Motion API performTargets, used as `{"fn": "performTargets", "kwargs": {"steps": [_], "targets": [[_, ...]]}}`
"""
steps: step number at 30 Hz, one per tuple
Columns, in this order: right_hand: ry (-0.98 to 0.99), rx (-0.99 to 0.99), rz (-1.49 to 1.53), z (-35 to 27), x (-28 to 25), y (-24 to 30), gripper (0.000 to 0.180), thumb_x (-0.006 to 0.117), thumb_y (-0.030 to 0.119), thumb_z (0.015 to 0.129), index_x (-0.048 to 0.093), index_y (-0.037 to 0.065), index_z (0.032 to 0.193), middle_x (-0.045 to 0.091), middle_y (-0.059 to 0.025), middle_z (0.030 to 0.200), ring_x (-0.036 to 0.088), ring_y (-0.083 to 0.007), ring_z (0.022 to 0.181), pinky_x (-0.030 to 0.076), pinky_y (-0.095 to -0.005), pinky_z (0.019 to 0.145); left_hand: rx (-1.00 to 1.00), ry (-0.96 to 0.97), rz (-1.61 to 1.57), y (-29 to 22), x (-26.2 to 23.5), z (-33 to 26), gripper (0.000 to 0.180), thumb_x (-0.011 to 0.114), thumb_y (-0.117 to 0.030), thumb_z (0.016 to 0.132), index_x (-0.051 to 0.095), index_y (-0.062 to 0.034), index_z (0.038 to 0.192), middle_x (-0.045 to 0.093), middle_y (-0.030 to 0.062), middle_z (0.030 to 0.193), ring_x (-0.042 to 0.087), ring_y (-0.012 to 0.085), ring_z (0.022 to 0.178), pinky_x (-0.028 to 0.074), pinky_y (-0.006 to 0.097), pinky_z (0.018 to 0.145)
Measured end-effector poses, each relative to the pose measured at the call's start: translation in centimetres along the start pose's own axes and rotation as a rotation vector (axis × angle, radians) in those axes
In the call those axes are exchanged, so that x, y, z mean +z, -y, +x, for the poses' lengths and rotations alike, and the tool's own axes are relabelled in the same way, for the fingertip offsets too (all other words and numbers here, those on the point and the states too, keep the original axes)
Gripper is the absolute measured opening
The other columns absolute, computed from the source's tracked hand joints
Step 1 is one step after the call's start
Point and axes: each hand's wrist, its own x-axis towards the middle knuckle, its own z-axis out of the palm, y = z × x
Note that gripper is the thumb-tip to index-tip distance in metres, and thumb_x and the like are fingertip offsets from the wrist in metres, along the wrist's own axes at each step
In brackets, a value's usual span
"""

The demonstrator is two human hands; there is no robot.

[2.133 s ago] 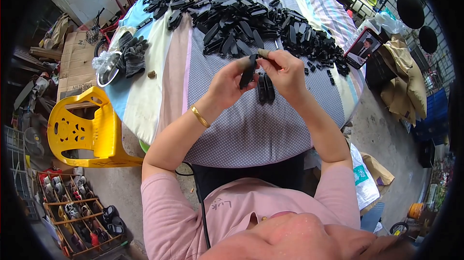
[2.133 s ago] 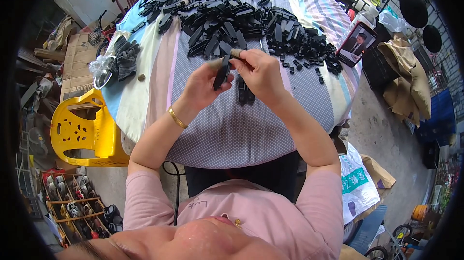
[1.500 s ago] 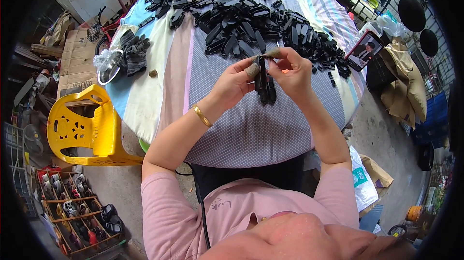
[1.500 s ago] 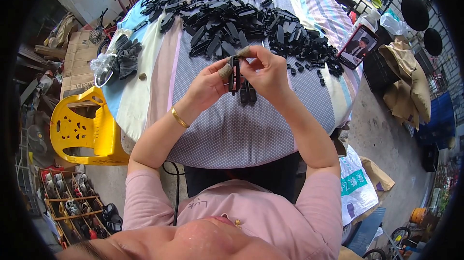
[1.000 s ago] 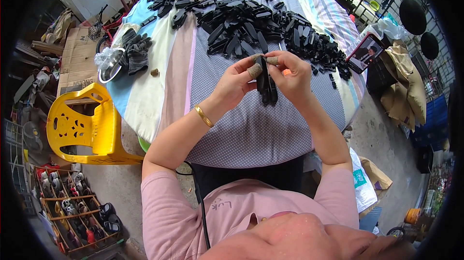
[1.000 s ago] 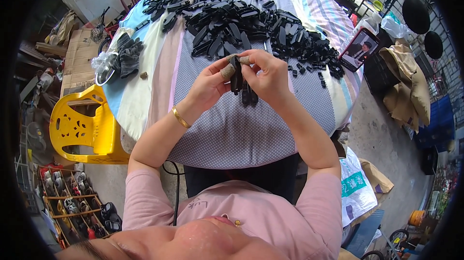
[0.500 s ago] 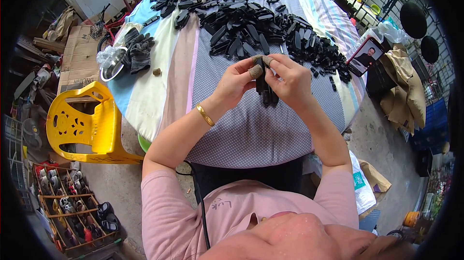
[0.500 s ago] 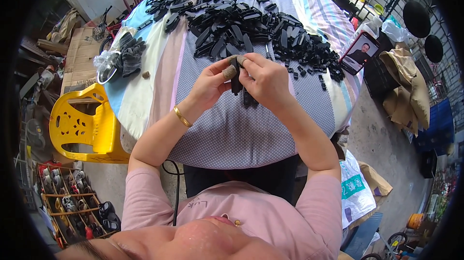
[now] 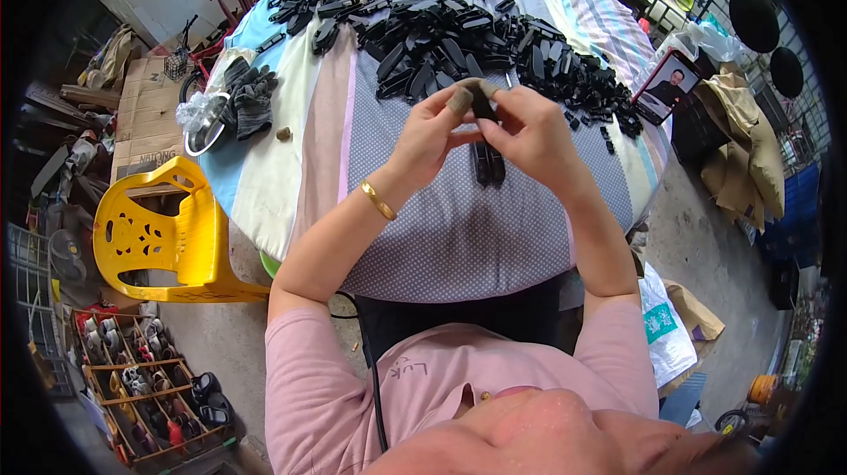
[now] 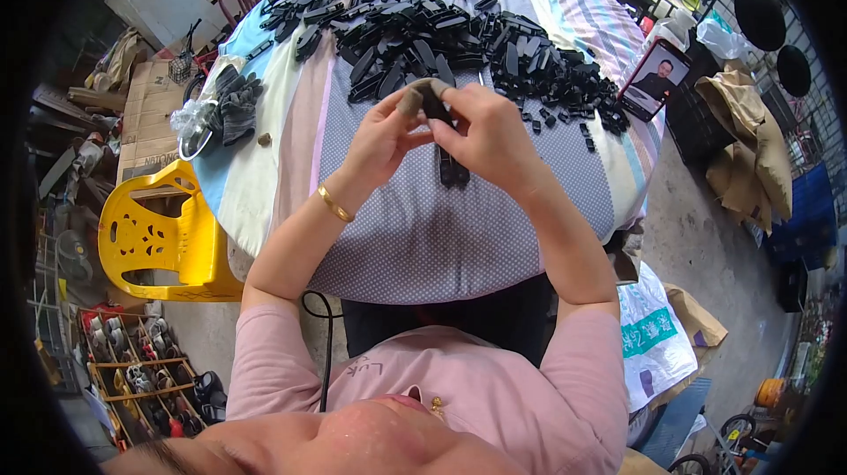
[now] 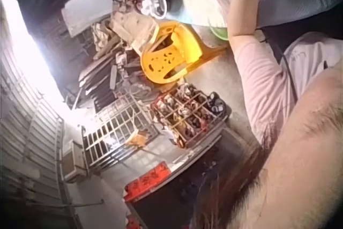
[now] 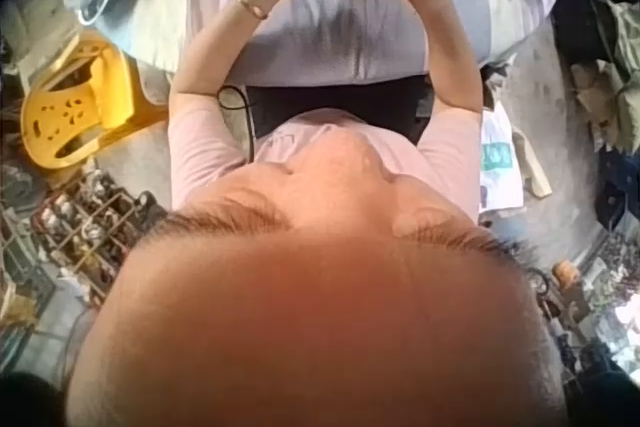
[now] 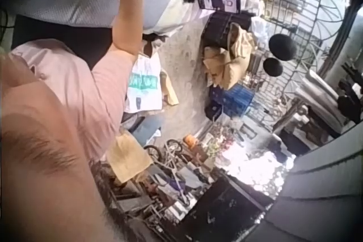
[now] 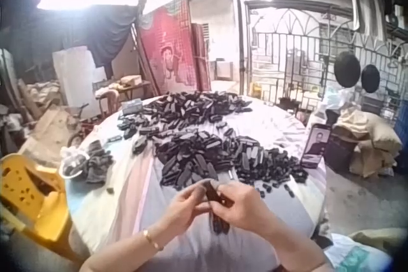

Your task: Manually assembling small black plastic components by inserting metal pins and using a small screwdriver.

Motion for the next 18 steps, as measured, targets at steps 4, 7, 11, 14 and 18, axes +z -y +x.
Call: {"fn": "performTargets", "kwargs": {"steps": [4, 7, 11, 14, 18], "targets": [[0.094, 0.185, -0.267, -0.6, -1.5, -0.4, 0.037, 0.062, 0.015, 0.07, 0.056, 0.0, 0.104, 0.06, -0.0169, 0.076, 0.06, -0.0322, 0.067, 0.048, -0.0376, 0.063, 0.295, -0.074, 0.701, 0.2, -1.7, 1.2, 0.035, 0.06, -0.02, 0.084, 0.055, -0.0017, 0.113, 0.049, 0.0107, 0.107, 0.053, 0.0187, 0.094, 0.05, 0.029, 0.075], [0.222, 0.236, -0.404, -1.1, -0.8, -2.9, 0.035, 0.06, 0.016, 0.07, 0.055, 0.001, 0.101, 0.06, -0.0201, 0.075, 0.06, -0.0354, 0.072, 0.047, -0.0418, 0.066, 0.677, -0.352, 1.563, -1.0, -4.1, 2.2, 0.042, 0.068, -0.015, 0.072, 0.056, -0.0006, 0.109, 0.051, 0.0155, 0.099, 0.049, 0.0325, 0.097, 0.041, 0.035, 0.086], [0.439, 0.287, -0.506, -1.4, 0.1, -2.4, 0.027, 0.059, 0.017, 0.074, 0.054, -0.001, 0.094, 0.061, -0.022, 0.077, 0.06, -0.0367, 0.075, 0.047, -0.042, 0.069, 0.616, -0.376, 1.623, -0.8, -6.2, 3.3, 0.037, 0.069, -0.012, 0.071, 0.058, -0.0008, 0.105, 0.054, 0.0156, 0.099, 0.054, 0.0323, 0.091, 0.044, 0.036, 0.081], [0.446, 0.258, -0.421, -1.5, 0.0, -2.8, 0.026, 0.056, 0.016, 0.077, 0.056, 0.001, 0.097, 0.062, -0.0201, 0.079, 0.06, -0.0369, 0.076, 0.047, -0.0422, 0.069, 0.56, -0.346, 1.603, -0.6, -6.2, 3.5, 0.038, 0.07, -0.013, 0.07, 0.058, -0.0011, 0.105, 0.055, 0.0161, 0.099, 0.056, 0.0313, 0.089, 0.046, 0.035, 0.078], [0.284, 0.238, -0.371, -0.6, -1.9, -4.4, 0.022, 0.055, 0.017, 0.078, 0.061, 0.004, 0.095, 0.063, -0.0171, 0.081, 0.061, -0.0347, 0.076, 0.048, -0.0399, 0.068, 0.488, -0.38, 1.517, -0.8, -7.2, 3.8, 0.033, 0.067, -0.009, 0.07, 0.057, 0.0004, 0.101, 0.056, 0.0155, 0.095, 0.057, 0.03, 0.084, 0.047, 0.034, 0.076]]}}
